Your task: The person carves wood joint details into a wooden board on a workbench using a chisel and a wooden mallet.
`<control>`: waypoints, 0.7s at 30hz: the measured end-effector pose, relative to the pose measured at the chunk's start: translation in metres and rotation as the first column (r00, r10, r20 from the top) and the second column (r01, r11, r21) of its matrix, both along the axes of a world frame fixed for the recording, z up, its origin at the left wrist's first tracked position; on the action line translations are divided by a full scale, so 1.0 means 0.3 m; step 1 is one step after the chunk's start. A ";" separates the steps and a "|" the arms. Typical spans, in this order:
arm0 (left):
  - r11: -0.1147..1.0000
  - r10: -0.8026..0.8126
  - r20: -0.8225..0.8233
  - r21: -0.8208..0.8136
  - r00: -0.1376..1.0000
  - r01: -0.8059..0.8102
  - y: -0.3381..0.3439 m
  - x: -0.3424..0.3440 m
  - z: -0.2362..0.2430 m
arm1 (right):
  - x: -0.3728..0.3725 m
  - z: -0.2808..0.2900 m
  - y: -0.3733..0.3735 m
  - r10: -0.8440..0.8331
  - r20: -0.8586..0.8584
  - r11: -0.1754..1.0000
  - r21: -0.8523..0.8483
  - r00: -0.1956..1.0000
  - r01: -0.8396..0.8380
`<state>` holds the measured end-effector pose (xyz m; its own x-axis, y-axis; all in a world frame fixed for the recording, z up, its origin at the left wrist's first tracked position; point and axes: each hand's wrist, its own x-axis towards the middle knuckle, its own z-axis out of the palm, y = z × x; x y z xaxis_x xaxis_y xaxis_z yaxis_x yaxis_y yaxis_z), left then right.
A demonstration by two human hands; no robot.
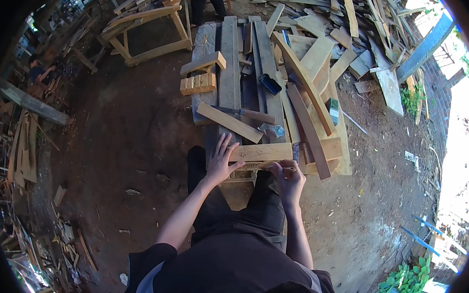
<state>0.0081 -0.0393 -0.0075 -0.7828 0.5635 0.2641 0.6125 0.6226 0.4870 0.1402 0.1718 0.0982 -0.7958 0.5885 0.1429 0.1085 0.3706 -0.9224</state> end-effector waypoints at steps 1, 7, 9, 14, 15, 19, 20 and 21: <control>1.000 -0.005 0.010 -0.018 1.000 0.005 0.001 -0.004 0.001 | 0.001 0.003 0.000 -0.003 0.070 0.994 -0.112 0.998 0.011; 1.000 0.022 -0.019 -0.005 1.000 -0.022 -0.007 -0.001 0.024 | -0.032 -0.023 -0.006 0.038 0.065 0.894 -0.447 0.997 -0.005; 0.996 0.084 -0.043 0.002 0.996 -0.084 -0.034 0.021 0.054 | -0.035 -0.007 -0.036 -0.041 -0.009 0.999 -0.019 0.999 0.041; 0.989 0.136 -0.071 -0.040 0.988 -0.139 0.069 0.024 0.035 | -0.036 -0.075 0.031 0.082 -0.011 0.969 -0.233 0.997 -0.082; 0.990 0.134 -0.035 -0.048 0.990 -0.136 0.098 0.011 0.038 | -0.039 -0.100 0.016 -0.001 -0.070 0.982 -0.189 0.998 -0.012; 0.975 0.212 -0.075 0.085 0.974 -0.205 0.126 -0.037 -0.038 | -0.064 -0.086 -0.073 0.062 -0.025 0.947 0.318 0.998 -0.051; 0.972 0.215 -0.097 0.116 0.972 -0.203 0.130 -0.045 -0.057 | -0.067 -0.104 -0.092 0.087 -0.032 0.946 0.316 0.996 -0.072; 0.970 0.208 -0.114 0.148 0.971 -0.191 0.134 -0.046 -0.062 | -0.067 -0.125 -0.108 0.137 -0.037 0.989 0.057 0.990 -0.135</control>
<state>-0.0056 0.0009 -0.0262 -0.8304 0.3515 0.4324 0.5453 0.6724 0.5006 0.1201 0.1393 0.0607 -0.8610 0.4655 0.2050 0.0167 0.4288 -0.9033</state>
